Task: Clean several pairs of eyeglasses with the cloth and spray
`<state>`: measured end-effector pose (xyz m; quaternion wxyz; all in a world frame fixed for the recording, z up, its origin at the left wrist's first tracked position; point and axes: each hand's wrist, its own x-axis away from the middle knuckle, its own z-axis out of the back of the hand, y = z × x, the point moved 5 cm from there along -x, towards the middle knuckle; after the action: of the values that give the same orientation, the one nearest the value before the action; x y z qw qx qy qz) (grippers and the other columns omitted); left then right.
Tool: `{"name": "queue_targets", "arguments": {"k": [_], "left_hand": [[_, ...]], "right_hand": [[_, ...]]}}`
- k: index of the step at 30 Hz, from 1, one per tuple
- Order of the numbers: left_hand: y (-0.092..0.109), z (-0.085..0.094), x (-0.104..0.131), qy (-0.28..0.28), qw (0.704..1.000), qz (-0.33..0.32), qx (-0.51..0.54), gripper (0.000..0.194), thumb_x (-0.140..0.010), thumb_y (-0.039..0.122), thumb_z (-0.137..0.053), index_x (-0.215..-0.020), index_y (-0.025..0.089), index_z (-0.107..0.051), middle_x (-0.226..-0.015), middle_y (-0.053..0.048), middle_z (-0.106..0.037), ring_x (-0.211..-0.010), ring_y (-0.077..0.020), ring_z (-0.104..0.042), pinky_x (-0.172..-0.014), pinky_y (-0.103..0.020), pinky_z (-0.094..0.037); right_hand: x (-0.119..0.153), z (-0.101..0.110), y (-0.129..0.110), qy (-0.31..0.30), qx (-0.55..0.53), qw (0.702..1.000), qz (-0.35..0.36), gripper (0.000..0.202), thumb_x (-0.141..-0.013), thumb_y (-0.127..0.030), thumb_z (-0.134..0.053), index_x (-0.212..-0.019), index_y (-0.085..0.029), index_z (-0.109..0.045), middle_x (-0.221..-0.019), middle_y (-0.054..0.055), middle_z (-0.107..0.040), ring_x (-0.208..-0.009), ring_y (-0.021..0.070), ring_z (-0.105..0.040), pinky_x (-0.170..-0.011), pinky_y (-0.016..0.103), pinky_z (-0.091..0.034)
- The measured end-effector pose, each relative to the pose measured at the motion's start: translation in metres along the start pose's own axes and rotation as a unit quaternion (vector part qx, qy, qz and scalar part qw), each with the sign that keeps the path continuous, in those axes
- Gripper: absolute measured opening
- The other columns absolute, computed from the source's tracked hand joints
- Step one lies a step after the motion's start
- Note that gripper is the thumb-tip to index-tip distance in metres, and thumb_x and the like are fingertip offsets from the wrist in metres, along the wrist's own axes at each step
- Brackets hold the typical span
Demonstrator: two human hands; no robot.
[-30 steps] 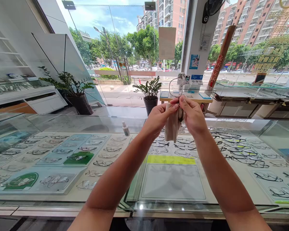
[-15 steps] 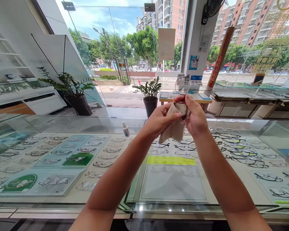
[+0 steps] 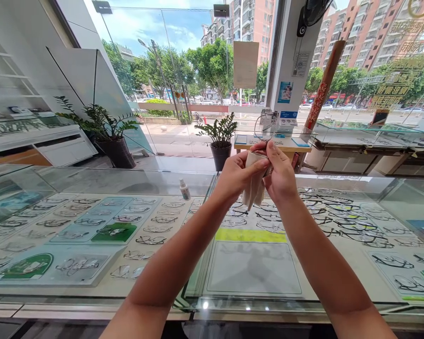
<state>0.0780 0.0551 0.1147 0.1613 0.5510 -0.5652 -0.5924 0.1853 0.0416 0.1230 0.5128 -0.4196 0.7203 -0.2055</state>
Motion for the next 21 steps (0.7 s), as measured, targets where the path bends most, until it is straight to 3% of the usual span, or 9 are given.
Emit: {"name": "queue_targets", "arguments": {"k": [10, 15, 21], "left_hand": [[0.006, -0.0048, 0.0026, 0.049, 0.998, -0.032, 0.03, 0.04, -0.072, 0.051, -0.097, -0.086, 0.017, -0.082, -0.076, 0.0, -0.069, -0.07, -0.0096, -0.056, -0.067, -0.024, -0.043], [0.007, -0.0069, 0.0039, 0.035, 0.998, -0.031, 0.039, 0.042, -0.076, 0.055, -0.094, -0.086, 0.016, -0.08, -0.076, 0.0, -0.067, -0.068, -0.0091, -0.055, -0.063, -0.024, -0.041], [0.0069, -0.0061, 0.005, 0.02, 0.999, -0.012, 0.043, 0.046, -0.077, 0.057, -0.092, -0.083, 0.015, -0.074, -0.073, 0.0, -0.066, -0.065, -0.0098, -0.055, -0.06, -0.024, -0.041]], "right_hand": [[0.0024, -0.0039, -0.0006, -0.047, 0.028, 0.996, 0.066, 0.032, -0.1, -0.058, -0.068, -0.097, -0.031, -0.084, -0.091, 0.001, -0.079, -0.096, 0.0215, -0.075, -0.089, 0.038, -0.061], [0.0023, -0.0048, 0.0001, -0.044, 0.05, 0.995, 0.073, 0.037, -0.098, -0.061, -0.067, -0.098, -0.029, -0.085, -0.094, 0.002, -0.08, -0.101, 0.0235, -0.075, -0.094, 0.041, -0.063], [0.0004, -0.0009, -0.0036, -0.047, 0.04, 0.995, 0.084, 0.029, -0.1, -0.053, -0.067, -0.099, -0.03, -0.086, -0.096, 0.002, -0.081, -0.104, 0.0233, -0.075, -0.099, 0.042, -0.06]]}}
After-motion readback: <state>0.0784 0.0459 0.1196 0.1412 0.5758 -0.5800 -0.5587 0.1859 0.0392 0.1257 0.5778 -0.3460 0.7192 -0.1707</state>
